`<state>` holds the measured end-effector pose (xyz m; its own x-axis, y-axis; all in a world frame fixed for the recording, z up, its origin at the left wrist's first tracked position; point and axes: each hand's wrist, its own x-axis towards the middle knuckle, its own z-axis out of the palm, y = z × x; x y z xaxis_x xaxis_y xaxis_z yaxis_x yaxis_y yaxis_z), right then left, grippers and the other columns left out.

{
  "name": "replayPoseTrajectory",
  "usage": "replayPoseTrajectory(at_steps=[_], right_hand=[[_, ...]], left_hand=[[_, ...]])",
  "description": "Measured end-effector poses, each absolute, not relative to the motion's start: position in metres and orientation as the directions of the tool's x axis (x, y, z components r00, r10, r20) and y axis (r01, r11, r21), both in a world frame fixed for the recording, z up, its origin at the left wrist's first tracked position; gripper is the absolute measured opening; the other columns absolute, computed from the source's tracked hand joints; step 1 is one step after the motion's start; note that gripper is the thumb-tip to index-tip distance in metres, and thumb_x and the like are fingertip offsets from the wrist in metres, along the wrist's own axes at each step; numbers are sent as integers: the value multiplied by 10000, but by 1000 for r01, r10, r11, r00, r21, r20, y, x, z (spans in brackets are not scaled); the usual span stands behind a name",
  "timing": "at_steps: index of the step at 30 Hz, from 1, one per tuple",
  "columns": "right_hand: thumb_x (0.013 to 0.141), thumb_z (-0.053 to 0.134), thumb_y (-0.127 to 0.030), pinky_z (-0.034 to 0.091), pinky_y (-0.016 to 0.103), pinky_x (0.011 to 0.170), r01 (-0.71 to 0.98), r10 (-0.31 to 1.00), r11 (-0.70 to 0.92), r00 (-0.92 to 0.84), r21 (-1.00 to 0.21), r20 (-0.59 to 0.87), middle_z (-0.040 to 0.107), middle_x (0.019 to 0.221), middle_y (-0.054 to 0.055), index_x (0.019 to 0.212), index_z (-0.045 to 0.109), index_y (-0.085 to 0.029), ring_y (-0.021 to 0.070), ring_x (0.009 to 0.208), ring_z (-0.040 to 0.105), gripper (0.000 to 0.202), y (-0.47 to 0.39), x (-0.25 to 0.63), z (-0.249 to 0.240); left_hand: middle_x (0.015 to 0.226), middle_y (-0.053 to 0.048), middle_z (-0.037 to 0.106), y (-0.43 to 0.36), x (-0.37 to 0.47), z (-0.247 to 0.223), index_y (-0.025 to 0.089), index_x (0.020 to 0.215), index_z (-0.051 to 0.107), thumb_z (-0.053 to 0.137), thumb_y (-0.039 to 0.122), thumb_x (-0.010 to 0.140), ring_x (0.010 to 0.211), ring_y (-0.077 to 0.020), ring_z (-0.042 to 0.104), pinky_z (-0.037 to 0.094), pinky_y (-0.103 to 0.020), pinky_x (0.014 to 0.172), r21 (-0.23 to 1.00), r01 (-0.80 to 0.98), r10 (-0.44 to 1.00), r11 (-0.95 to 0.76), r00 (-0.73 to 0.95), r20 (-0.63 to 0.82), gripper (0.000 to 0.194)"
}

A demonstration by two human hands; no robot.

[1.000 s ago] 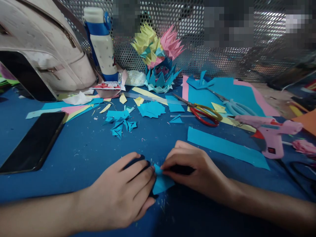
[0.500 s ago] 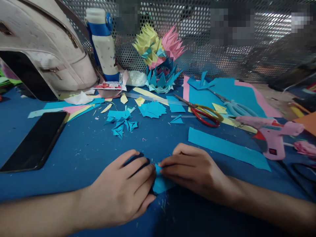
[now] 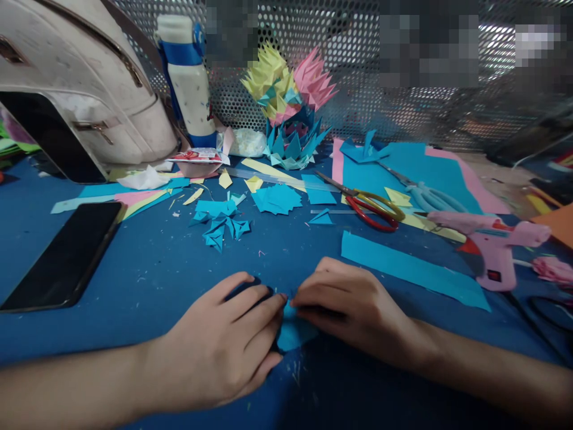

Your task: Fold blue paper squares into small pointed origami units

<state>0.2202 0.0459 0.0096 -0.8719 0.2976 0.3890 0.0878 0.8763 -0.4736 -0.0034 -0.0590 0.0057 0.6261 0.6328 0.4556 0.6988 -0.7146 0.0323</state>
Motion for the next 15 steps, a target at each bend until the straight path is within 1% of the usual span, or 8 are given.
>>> replayPoseTrajectory(at_steps=[2,4,7,11,15], right_hand=[[926,636,-160,445,270,703,160,384,821,-866,-548,322,700,873,-1,972,655,-185,120,764,581,55,45,219,11],[897,642,-126,439,248,681,218,450,769,-852,-600,267,688,849,-4,945,654,-189,122,774,576,80,43,218,12],[873,645,-101,442,233,688,236,490,734,-833,-636,256,682,860,3,933,650,-191,124,795,581,108,41,218,12],[913,634,-131,429,240,680,177,451,773,-829,-610,332,681,846,9,934,648,-193,124,770,562,67,40,219,11],[953,617,-168,433,260,711,76,344,834,-846,-546,407,683,840,9,946,636,-178,117,742,541,23,42,220,9]], left_hand=[[1186,-88,704,-59,-4,6,97,1083,706,440,282,1023,1027,-248,619,429,-448,993,37,689,629,-723,636,446,330],[1213,-94,693,-59,-4,5,92,1109,696,441,283,1026,1047,-246,610,419,-444,1010,41,679,625,-733,648,435,330],[1237,-98,678,-59,-5,5,81,1171,669,440,295,1029,1078,-247,594,408,-440,1028,41,668,620,-743,665,417,345],[1230,-95,668,-58,-6,3,87,1200,654,445,319,1027,1100,-248,576,390,-433,1051,55,662,627,-748,677,386,357],[1244,-108,648,-57,-6,4,80,1227,634,445,326,1025,1122,-254,564,381,-432,1063,87,659,644,-747,685,341,370]])
